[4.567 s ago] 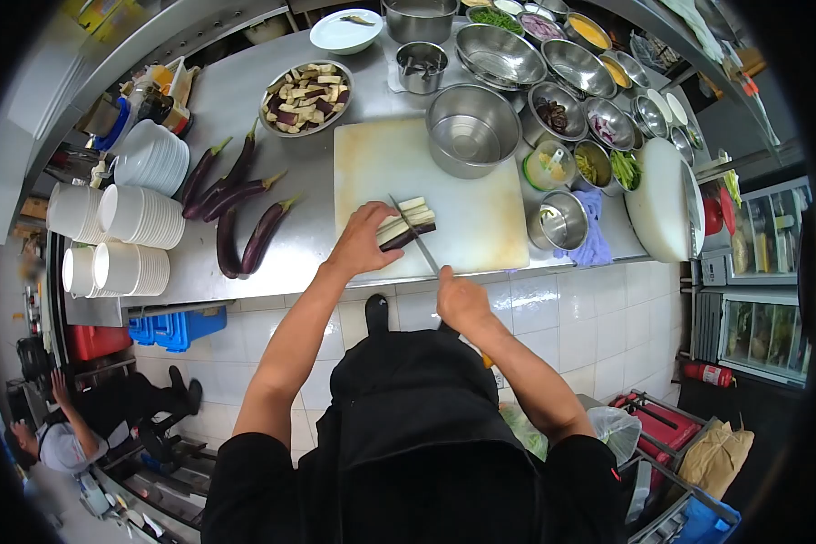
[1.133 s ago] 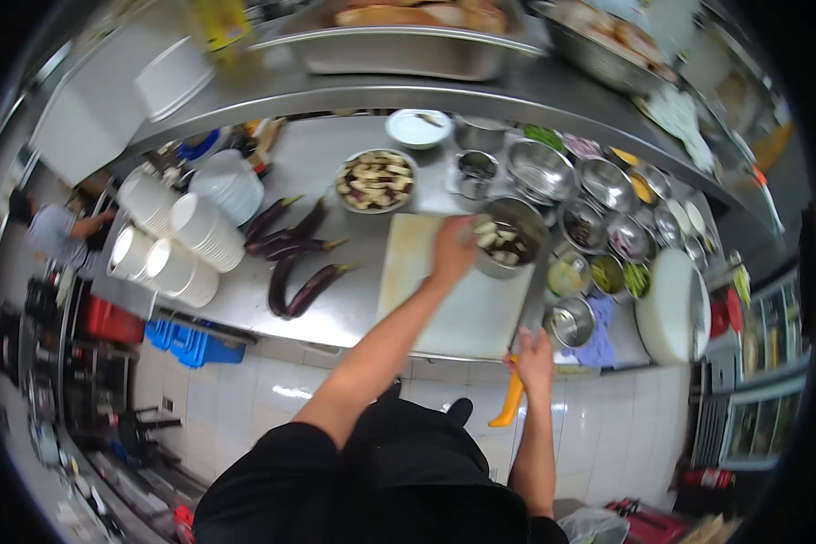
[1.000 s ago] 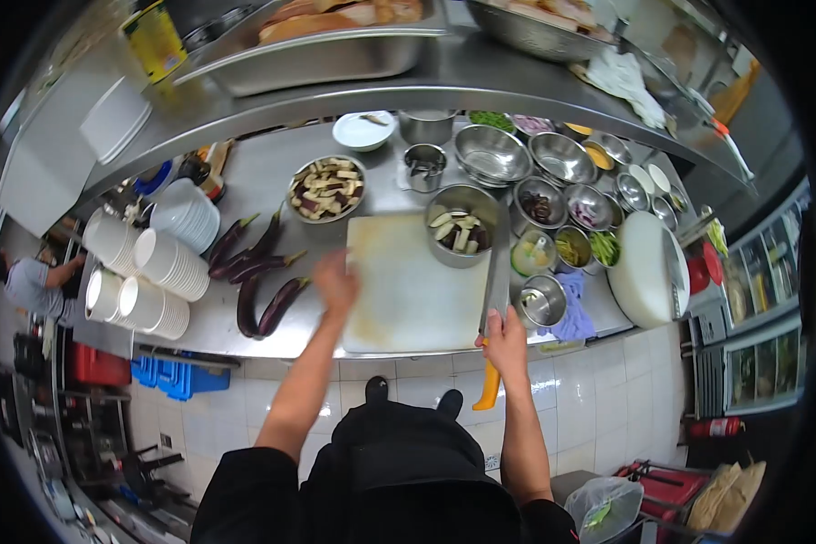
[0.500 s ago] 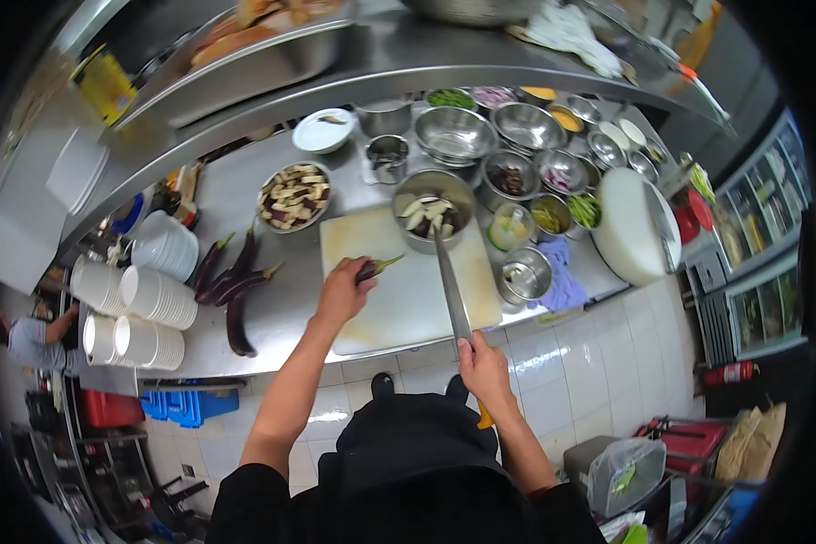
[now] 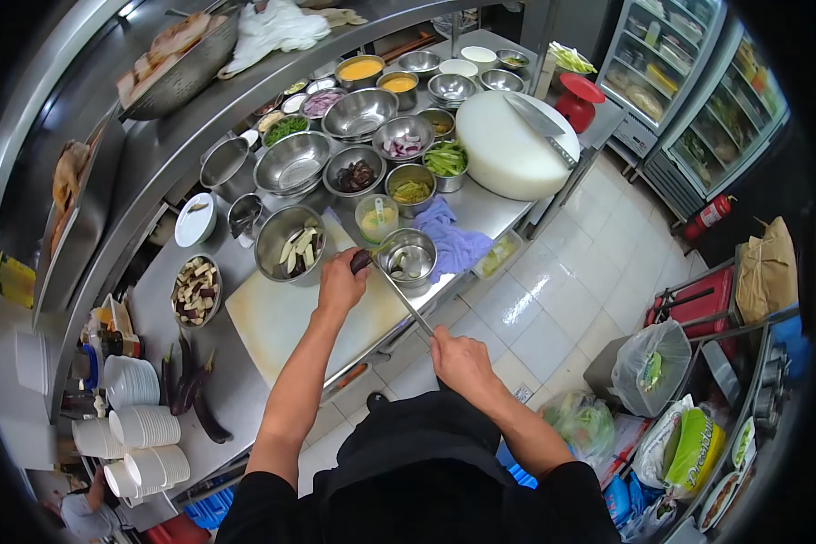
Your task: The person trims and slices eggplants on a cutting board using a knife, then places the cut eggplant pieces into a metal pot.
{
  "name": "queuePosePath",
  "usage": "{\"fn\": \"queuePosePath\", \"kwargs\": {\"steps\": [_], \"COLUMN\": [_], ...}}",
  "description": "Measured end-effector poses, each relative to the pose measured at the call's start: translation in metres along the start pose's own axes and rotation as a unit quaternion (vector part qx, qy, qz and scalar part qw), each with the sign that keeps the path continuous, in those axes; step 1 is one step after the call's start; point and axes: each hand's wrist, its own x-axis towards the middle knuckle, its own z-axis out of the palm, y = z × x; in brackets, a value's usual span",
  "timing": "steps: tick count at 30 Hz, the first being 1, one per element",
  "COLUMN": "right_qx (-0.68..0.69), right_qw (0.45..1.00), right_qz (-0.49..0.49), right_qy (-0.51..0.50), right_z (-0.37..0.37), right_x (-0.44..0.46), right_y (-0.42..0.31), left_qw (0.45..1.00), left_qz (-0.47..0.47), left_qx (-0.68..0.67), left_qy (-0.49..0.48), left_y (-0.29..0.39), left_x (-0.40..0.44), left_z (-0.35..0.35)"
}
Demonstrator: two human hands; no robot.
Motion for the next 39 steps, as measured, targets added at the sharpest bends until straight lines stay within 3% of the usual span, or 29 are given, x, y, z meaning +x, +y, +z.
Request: {"fn": "queuePosePath", "kwargs": {"steps": [7, 12, 17, 19, 22, 24, 28, 29, 30, 34, 36, 38, 39], "right_qx": [-0.021, -0.019, 0.056, 0.076, 0.026, 0.038, 0.140, 0.153, 0.147, 0.256, 0.300, 0.306, 0.319], "right_qw": [1.000, 0.999, 0.998, 0.996, 0.997, 0.997, 0.978, 0.972, 0.971, 0.944, 0.917, 0.905, 0.900], "right_qz": [0.004, 0.039, -0.001, -0.007, 0.072, 0.063, 0.033, 0.028, 0.018, 0.016, 0.057, 0.082, 0.097], "right_qy": [0.014, 0.022, 0.002, -0.037, 0.010, 0.006, -0.150, -0.178, -0.185, -0.205, -0.256, -0.283, -0.281], "right_z": [0.019, 0.040, 0.006, 0.011, 0.021, 0.021, 0.007, 0.011, 0.033, 0.120, 0.138, 0.160, 0.174], "right_x": [0.018, 0.050, 0.038, 0.033, 0.035, 0.033, 0.027, 0.027, 0.025, 0.030, 0.051, 0.071, 0.082], "right_y": [0.025, 0.046, 0.038, 0.047, 0.064, 0.072, 0.037, 0.029, 0.026, 0.001, -0.030, -0.051, -0.058], "left_qw": [0.999, 0.990, 0.956, 0.908, 0.899, 0.900, 0.931, 0.959, 0.973, 0.957, 0.951, 0.940, 0.943], "left_qz": [-0.043, -0.087, -0.172, -0.210, -0.231, -0.238, -0.269, -0.251, -0.230, -0.278, -0.300, -0.278, -0.296], "left_qx": [-0.015, -0.101, -0.216, -0.324, -0.332, -0.331, -0.226, -0.125, -0.021, 0.061, 0.056, 0.194, 0.150], "left_qy": [-0.013, -0.042, -0.099, -0.160, -0.168, -0.153, -0.101, -0.052, -0.005, 0.057, 0.043, 0.045, -0.022], "left_y": [0.021, 0.042, 0.002, -0.009, -0.023, -0.036, -0.081, -0.093, -0.105, -0.177, -0.163, -0.160, -0.166], "left_x": [0.009, 0.012, 0.014, 0.011, -0.001, -0.010, -0.056, -0.073, -0.087, -0.133, -0.144, -0.156, -0.163], "left_z": [0.021, 0.018, 0.016, 0.015, 0.012, 0.008, -0.012, -0.021, -0.029, -0.037, -0.050, -0.053, -0.054]}}
